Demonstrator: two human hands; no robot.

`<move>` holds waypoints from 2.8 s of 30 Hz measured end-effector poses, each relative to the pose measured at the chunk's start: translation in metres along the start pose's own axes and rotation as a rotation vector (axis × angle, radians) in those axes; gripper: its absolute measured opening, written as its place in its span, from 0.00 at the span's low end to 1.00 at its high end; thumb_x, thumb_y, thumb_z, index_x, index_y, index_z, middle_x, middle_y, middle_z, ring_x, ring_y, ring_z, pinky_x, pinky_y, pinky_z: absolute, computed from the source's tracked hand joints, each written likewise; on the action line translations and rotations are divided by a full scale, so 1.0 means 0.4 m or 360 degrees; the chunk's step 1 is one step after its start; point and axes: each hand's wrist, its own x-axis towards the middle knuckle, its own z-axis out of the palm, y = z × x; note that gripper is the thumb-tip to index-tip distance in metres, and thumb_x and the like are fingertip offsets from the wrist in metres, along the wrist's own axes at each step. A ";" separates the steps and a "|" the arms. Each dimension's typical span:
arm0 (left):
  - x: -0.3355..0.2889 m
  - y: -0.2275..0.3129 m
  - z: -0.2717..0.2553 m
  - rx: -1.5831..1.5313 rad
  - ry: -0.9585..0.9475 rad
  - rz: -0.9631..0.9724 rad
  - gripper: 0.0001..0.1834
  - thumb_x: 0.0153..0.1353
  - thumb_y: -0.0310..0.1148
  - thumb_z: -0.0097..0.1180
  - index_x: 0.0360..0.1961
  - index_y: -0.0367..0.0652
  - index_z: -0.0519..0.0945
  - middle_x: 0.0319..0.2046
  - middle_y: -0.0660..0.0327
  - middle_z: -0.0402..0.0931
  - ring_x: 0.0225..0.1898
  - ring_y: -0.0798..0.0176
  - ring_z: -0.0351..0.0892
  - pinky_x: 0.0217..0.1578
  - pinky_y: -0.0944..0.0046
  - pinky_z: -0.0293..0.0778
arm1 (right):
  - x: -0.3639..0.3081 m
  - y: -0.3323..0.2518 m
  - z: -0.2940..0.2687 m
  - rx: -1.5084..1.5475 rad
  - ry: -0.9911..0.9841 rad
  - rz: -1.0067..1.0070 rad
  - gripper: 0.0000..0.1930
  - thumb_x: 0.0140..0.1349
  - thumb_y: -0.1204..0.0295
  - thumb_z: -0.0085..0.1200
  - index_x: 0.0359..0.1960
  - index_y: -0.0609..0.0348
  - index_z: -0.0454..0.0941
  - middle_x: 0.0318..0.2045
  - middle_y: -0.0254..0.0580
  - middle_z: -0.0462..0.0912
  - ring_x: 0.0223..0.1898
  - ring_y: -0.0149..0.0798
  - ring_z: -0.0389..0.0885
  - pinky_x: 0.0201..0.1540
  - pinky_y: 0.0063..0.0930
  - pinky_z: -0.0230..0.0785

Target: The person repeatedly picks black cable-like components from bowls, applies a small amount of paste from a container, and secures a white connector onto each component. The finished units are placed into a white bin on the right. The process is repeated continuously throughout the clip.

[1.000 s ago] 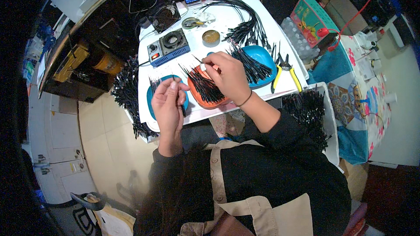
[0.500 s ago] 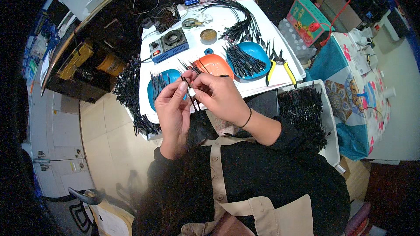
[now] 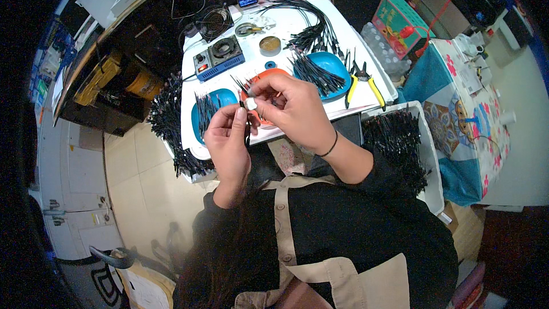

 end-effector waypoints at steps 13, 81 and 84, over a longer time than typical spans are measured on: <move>-0.007 0.012 -0.006 -0.0542 -0.0107 -0.0364 0.06 0.66 0.26 0.51 0.38 0.33 0.74 0.28 0.57 0.77 0.20 0.75 0.62 0.23 0.74 0.59 | 0.006 0.048 0.006 0.0640 -0.0156 0.0224 0.07 0.61 0.79 0.57 0.40 0.69 0.78 0.36 0.41 0.82 0.35 0.27 0.81 0.38 0.19 0.75; -0.033 0.013 -0.039 -0.0735 -0.0515 -0.0592 0.07 0.64 0.25 0.53 0.40 0.31 0.77 0.22 0.60 0.74 0.18 0.75 0.63 0.19 0.76 0.55 | -0.060 0.046 0.009 0.1576 -0.0424 0.0627 0.07 0.66 0.74 0.50 0.43 0.62 0.73 0.33 0.32 0.77 0.35 0.24 0.77 0.39 0.17 0.71; -0.037 0.011 -0.040 -0.0334 -0.0454 -0.0345 0.10 0.62 0.21 0.54 0.44 0.29 0.77 0.27 0.55 0.79 0.21 0.73 0.69 0.19 0.76 0.60 | -0.060 0.048 0.009 0.1448 -0.0353 0.0689 0.06 0.66 0.74 0.50 0.42 0.62 0.73 0.33 0.31 0.77 0.34 0.23 0.77 0.39 0.17 0.71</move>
